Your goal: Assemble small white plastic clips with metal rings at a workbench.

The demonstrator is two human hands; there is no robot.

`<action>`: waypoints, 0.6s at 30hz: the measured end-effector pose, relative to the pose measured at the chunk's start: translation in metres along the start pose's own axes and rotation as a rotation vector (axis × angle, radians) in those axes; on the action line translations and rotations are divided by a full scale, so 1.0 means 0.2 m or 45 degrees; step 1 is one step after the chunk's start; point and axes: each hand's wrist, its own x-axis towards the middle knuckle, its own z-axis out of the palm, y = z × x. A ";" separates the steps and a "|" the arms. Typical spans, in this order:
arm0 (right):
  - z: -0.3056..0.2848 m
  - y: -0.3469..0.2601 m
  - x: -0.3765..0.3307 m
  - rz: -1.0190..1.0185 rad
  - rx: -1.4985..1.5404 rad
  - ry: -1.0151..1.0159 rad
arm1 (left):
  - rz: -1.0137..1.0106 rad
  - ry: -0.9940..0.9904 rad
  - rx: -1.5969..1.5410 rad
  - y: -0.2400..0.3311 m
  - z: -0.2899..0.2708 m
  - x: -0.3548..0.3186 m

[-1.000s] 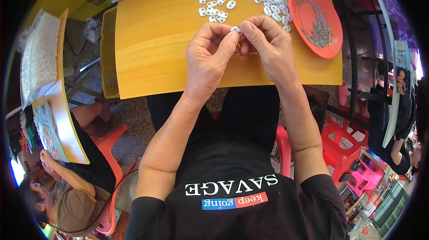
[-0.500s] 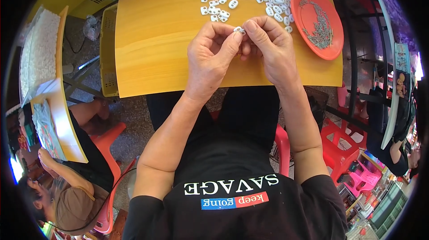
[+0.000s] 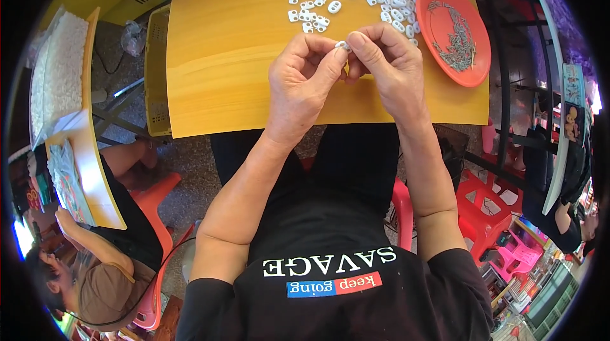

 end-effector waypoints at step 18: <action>0.03 0.01 0.00 -0.135 -0.215 0.091 | -0.025 0.044 0.116 0.00 0.01 0.01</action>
